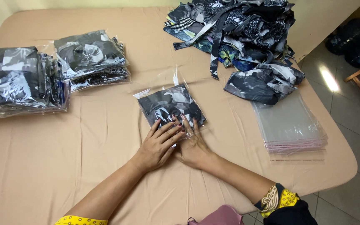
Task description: Folding a patterned garment and placing it into a clear plastic bag.
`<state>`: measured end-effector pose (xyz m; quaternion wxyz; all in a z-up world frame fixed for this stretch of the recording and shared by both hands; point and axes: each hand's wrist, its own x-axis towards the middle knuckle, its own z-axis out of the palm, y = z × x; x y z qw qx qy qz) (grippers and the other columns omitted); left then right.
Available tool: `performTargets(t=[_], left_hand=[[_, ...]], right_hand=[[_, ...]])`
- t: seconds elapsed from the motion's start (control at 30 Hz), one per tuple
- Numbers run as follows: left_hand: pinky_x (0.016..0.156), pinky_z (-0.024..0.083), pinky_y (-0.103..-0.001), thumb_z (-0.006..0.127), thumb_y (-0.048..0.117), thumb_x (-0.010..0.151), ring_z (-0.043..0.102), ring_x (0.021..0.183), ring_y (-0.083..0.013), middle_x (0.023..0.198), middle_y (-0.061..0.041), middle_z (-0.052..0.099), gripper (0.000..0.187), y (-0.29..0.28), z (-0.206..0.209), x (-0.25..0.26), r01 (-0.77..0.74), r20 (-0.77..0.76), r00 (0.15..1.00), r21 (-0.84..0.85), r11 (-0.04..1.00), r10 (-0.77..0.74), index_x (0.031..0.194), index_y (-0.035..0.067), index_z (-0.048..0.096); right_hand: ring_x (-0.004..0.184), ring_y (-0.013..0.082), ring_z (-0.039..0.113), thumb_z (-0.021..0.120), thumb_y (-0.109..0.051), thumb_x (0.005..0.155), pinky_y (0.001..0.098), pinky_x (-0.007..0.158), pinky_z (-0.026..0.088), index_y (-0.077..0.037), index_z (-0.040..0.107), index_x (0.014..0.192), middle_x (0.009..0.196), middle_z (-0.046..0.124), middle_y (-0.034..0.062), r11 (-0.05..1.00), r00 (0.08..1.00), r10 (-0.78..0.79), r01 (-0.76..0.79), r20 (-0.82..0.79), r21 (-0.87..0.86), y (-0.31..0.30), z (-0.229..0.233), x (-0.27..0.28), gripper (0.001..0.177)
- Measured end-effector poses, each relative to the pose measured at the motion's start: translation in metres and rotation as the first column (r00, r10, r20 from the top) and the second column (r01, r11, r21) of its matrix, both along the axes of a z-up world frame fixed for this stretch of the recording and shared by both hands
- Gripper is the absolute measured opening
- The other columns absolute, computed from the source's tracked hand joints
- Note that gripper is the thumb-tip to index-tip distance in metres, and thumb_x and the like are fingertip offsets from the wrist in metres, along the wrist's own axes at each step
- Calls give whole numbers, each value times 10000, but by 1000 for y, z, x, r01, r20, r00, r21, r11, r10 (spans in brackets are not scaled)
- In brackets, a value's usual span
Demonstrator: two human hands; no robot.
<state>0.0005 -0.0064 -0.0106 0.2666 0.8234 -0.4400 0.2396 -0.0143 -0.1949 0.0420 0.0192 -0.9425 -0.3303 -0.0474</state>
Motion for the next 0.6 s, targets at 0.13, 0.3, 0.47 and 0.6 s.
performTargets(t=[0.13,0.3,0.47,0.6], left_hand=[[1213,161,-583,409,292,1031,443,1429,-329,1479,-105,548,493,-1,-1,1,-5,-1,1000,-3,1000,5,1489,149,526],[1213,154,-582,391,307,1048,441,1433,-324,1492,-102,540,486,-1,-3,0,-4,-5,1000,-15,1000,4,1488,154,526],[1212,159,-579,390,308,1050,445,1429,-318,1495,-98,539,478,-1,-1,0,-9,-10,1000,-10,1000,9,1480,156,534],[1207,163,-589,399,307,1051,458,1413,-327,1480,-107,548,458,-1,2,-1,-12,-2,1000,-3,1000,12,1452,149,553]], right_hand=[[1544,443,133,503,-405,853,700,1189,100,-44,657,1298,1504,542,87,1000,998,19,-18,64,-18,0,-18,10,593],[1542,471,33,502,-423,860,702,1167,136,-168,473,1493,1696,123,188,991,998,-2,10,61,-131,3,-38,23,683],[1545,460,24,521,-365,841,701,1160,113,-178,365,1566,1697,86,197,998,1000,0,1,11,-65,2,-40,30,764],[1546,451,26,517,-393,857,701,1164,111,-178,339,1573,1698,69,189,999,999,-24,22,-31,-42,4,-42,36,769]])
